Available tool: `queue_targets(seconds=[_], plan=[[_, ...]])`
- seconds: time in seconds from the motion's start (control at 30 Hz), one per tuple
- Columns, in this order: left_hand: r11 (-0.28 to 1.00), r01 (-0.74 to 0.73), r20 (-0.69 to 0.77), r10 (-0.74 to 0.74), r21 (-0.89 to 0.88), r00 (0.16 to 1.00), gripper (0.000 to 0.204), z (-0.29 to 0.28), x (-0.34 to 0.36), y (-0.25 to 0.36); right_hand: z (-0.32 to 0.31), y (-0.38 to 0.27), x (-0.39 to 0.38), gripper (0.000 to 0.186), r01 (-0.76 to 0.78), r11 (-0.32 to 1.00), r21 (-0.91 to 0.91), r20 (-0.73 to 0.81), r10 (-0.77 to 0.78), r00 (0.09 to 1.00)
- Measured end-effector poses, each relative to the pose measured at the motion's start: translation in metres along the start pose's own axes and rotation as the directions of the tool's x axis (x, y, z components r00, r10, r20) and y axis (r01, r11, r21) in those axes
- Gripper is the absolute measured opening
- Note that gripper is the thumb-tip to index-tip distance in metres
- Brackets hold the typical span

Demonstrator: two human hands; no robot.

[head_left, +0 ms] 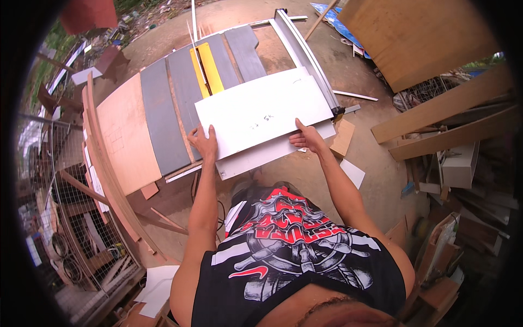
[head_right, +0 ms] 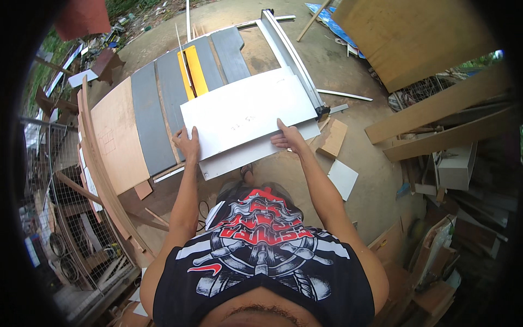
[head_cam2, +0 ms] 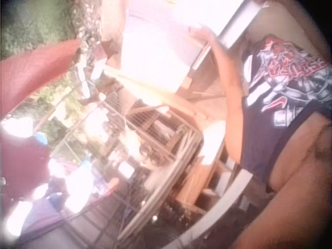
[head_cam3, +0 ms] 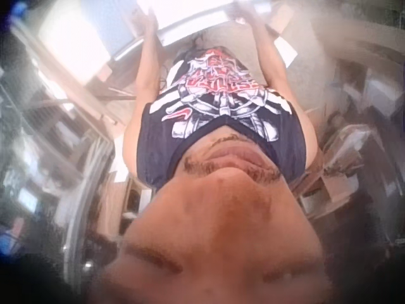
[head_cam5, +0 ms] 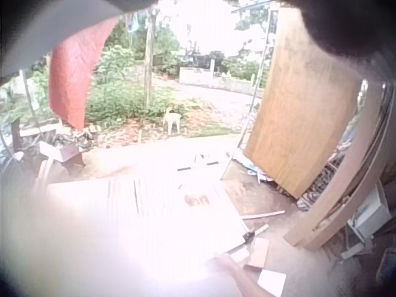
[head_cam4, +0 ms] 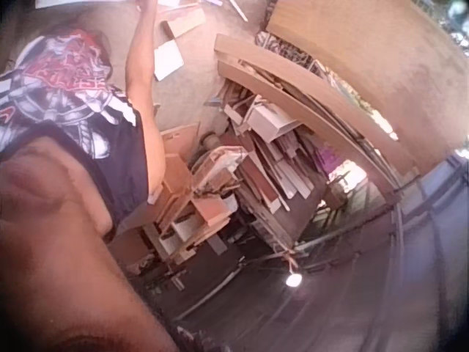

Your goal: The person picks up white rectangular boards and cuts them using a table saw. They handle the boards one at a time, align them with the saw blade, and push them through to make straight cuts.

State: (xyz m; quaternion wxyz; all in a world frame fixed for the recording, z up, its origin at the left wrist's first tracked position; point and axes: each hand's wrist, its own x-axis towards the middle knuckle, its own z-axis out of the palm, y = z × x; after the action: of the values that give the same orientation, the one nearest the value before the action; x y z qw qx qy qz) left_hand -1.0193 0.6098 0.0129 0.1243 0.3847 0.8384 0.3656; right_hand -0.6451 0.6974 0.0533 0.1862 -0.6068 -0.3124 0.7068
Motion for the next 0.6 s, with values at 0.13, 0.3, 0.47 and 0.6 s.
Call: queue_targets(seconds=[0.13,0.3,0.47,0.6], plan=[[1.0,0.007,-0.013,-0.007,0.006,1.0,0.06,0.009,-0.009,0.003,-0.012,-0.008,-0.01,0.057,-0.023,0.979,-0.201,-0.078,0.008,0.997],[0.993,0.109,-0.029,-0.108,0.039,0.994,0.062,-0.002,-0.014,0.02,-0.034,0.0,-0.032,0.043,0.158,0.98,-0.12,-0.406,-0.193,0.893],[0.995,0.096,-0.014,-0.096,-0.014,0.995,0.063,0.007,-0.021,0.024,-0.119,0.083,0.017,0.036,0.136,0.941,-0.309,-0.832,-0.337,0.441],[0.994,0.108,-0.039,-0.109,-0.032,0.993,0.064,0.001,-0.021,0.008,-0.093,0.061,0.008,0.044,0.202,0.979,0.024,-0.77,-0.11,0.629]])
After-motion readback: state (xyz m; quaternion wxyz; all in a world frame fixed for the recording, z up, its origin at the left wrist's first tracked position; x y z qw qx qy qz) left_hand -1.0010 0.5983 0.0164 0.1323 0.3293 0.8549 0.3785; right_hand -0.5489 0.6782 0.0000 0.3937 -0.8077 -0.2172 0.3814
